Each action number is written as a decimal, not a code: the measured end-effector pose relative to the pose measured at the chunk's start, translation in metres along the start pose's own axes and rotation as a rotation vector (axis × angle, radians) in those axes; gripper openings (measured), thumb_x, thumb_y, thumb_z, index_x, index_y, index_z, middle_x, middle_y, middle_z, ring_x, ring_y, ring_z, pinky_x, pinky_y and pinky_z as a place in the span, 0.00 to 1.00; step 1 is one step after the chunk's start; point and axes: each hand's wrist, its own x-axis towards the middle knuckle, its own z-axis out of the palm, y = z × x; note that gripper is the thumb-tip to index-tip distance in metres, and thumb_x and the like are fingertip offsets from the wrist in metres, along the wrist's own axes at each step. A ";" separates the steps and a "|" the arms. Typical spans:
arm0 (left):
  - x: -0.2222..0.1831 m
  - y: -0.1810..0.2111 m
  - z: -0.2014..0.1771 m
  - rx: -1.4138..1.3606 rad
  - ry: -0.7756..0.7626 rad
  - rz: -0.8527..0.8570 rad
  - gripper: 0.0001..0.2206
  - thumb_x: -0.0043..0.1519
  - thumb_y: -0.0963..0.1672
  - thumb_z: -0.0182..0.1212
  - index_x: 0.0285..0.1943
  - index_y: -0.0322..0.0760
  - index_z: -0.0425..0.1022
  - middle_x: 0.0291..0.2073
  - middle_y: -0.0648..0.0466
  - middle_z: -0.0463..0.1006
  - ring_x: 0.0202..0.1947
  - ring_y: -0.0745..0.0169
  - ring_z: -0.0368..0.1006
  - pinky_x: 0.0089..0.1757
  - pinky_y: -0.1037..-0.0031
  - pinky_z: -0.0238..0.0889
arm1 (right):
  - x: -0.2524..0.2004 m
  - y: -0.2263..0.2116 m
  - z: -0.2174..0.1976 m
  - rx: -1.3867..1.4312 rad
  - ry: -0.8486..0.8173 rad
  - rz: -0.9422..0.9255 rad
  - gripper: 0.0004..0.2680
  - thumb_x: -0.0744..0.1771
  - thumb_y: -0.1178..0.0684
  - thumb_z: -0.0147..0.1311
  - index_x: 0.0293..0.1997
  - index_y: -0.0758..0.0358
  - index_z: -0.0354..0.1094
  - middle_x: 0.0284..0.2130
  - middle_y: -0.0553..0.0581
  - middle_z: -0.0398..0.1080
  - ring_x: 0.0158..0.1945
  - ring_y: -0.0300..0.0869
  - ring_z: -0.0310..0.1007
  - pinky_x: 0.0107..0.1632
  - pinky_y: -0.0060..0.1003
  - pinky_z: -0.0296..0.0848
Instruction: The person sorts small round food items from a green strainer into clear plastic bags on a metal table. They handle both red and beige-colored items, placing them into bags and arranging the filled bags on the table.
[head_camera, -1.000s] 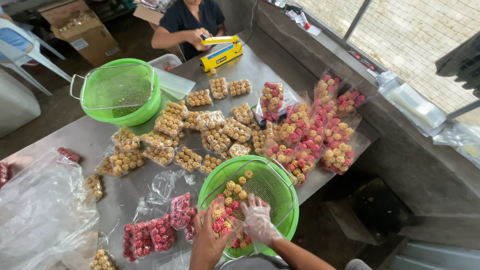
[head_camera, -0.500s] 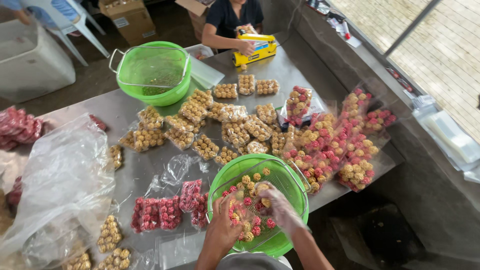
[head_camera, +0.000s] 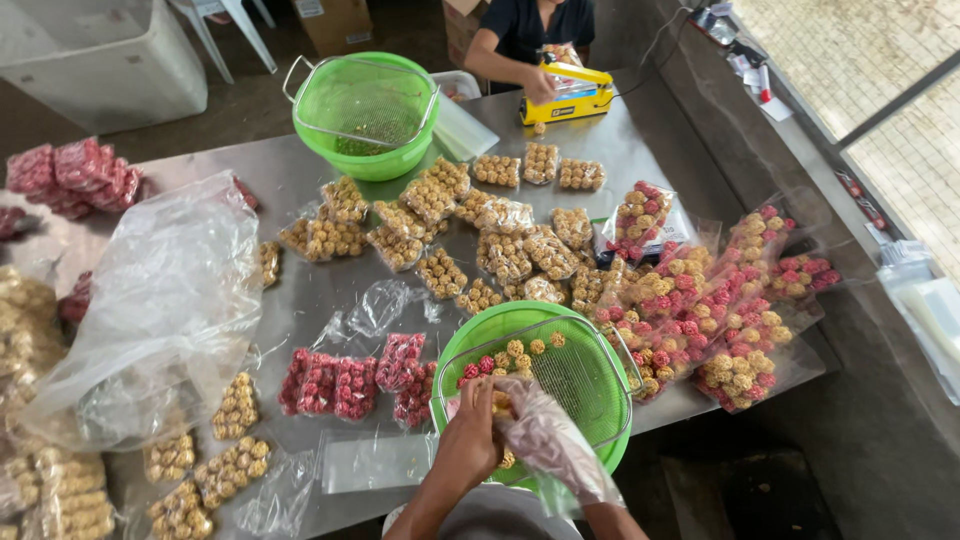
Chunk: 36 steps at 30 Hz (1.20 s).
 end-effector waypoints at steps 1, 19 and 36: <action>0.000 -0.003 -0.001 0.011 0.003 -0.016 0.35 0.49 0.37 0.59 0.70 0.30 0.54 0.65 0.34 0.58 0.56 0.28 0.67 0.52 0.53 0.65 | 0.001 0.003 -0.003 0.051 -0.026 0.051 0.13 0.67 0.53 0.53 0.58 0.57 0.69 0.50 0.60 0.71 0.47 0.45 0.76 0.47 0.39 0.80; 0.006 -0.006 -0.012 0.067 0.003 -0.173 0.33 0.50 0.36 0.55 0.70 0.28 0.58 0.67 0.39 0.56 0.62 0.35 0.65 0.58 0.55 0.62 | 0.004 0.114 0.113 -0.744 -0.489 0.168 0.24 0.70 0.40 0.48 0.71 0.63 0.51 0.68 0.68 0.53 0.71 0.60 0.51 0.72 0.53 0.49; 0.007 0.026 -0.025 0.038 -0.158 -0.224 0.40 0.47 0.37 0.64 0.72 0.39 0.53 0.71 0.38 0.51 0.58 0.32 0.67 0.54 0.53 0.65 | 0.004 0.050 -0.013 1.427 -0.109 0.125 0.15 0.65 0.57 0.62 0.54 0.60 0.62 0.47 0.61 0.71 0.52 0.50 0.75 0.54 0.57 0.82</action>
